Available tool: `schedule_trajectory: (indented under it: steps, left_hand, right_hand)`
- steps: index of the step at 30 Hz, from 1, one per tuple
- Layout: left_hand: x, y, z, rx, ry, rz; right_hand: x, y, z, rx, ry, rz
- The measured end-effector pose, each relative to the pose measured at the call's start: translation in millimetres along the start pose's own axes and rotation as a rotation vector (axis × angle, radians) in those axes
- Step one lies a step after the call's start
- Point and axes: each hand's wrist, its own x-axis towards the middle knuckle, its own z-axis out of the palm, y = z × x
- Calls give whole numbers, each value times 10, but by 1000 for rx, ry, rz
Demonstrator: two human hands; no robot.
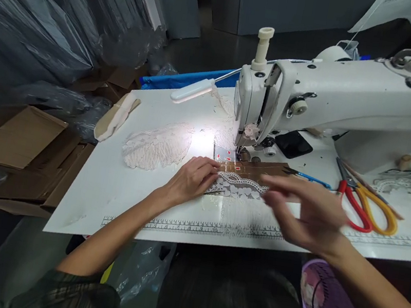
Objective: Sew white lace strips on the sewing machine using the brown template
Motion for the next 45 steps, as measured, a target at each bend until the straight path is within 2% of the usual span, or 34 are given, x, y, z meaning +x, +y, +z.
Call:
schedule_trajectory:
  steps: [4, 7, 11, 14, 16, 18, 20, 22, 24, 27, 29, 31, 35, 37, 39, 41, 43, 45]
  left_hand:
    - [37, 320, -163, -208, -96, 67]
    - [3, 542, -340, -379, -53, -39]
    - [-62, 662, -506, -569, 42, -356]
    - [-64, 585, -472, -594, 77, -536]
    - [-38, 467, -381, -486, 38, -553]
    - [1, 326, -270, -263, -40, -485]
    - [40, 196, -168, -4, -73, -369]
    - [66, 102, -88, 157, -65, -213]
    - [73, 49, -28, 165, -92, -36]
    - [59, 25, 27, 66, -191, 120]
    - [50, 28, 22, 23, -216, 115]
    - [47, 41, -30, -47, -199, 40]
    - [30, 83, -202, -460, -224, -265]
    - [10, 96, -247, -636, -259, -412]
    - [-12, 98, -245, -601, -247, -525]
    - [-28, 95, -218, -443, -221, -579]
    - [-37, 92, -189, -328, -204, -575]
    - [-41, 89, -166, -305, -193, -564]
  right_hand:
    - [141, 341, 151, -143, -258, -108]
    - [139, 461, 142, -126, -377, -77]
    - [109, 386, -78, 196, -528, 162]
    - [168, 409, -199, 419, -611, 396]
    - [255, 500, -192, 451, -565, 542]
    - [361, 603, -133, 368, -447, 613]
    - [456, 671, -61, 145, -341, 600]
    - [511, 692, -9, -76, -295, 572]
    - [511, 684, 9, -182, -286, 555]
    - [443, 669, 0, -116, -275, 544]
    - [404, 656, 16, 32, -272, 579]
    - [403, 612, 85, 191, -263, 642]
    - [518, 414, 336, 435, -256, 737]
    - [587, 324, 430, 537, -358, 706]
    - [626, 297, 454, 475, -438, 612]
    - [619, 339, 419, 213, -432, 472]
    - [566, 418, 366, -56, -407, 290]
    - [489, 495, 338, -193, -411, 98]
